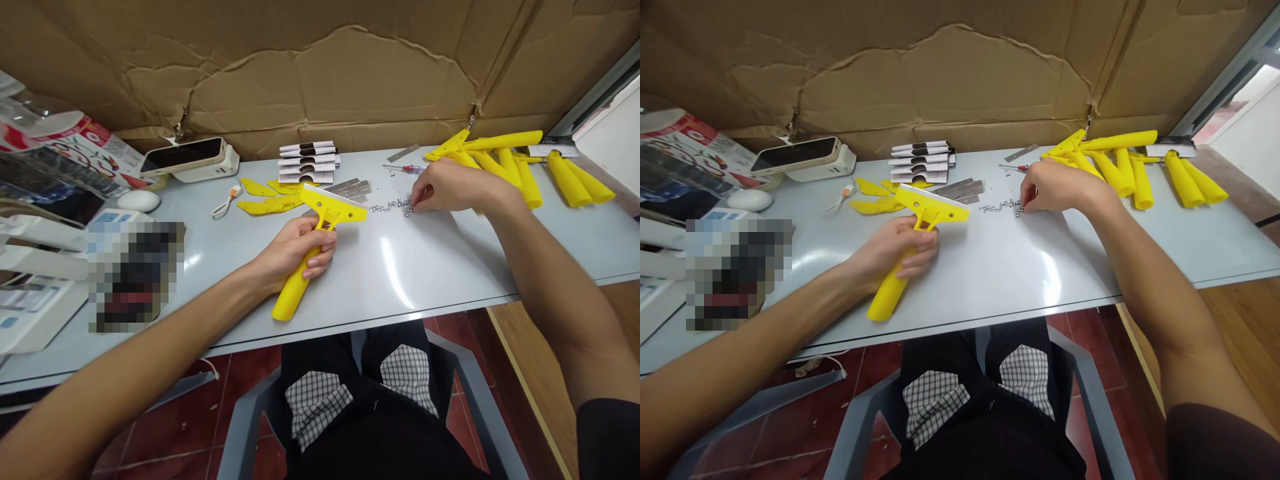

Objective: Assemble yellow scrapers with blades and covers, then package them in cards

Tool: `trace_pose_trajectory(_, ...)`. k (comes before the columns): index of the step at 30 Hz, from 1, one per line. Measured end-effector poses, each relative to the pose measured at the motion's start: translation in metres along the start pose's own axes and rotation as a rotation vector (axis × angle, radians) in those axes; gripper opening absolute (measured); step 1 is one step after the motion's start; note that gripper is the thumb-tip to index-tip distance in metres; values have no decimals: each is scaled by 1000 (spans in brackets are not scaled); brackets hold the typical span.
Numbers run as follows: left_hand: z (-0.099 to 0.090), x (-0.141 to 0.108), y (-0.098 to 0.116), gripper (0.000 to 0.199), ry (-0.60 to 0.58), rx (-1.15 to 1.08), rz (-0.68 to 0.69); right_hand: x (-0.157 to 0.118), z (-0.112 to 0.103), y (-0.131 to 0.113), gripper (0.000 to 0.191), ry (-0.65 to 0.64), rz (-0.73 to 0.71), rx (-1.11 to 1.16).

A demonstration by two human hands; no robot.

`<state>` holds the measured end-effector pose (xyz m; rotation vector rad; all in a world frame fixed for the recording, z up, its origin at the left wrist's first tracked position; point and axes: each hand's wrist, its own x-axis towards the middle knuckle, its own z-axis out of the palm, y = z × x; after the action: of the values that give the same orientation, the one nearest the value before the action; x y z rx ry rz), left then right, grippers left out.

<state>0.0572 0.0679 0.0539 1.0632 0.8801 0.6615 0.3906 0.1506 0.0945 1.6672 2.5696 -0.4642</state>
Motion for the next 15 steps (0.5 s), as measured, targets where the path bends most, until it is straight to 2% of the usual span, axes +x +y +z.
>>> trace_pose_trajectory(15,2,-1,2,48,36,-15,5,4,9,3,10,45,-28,-1)
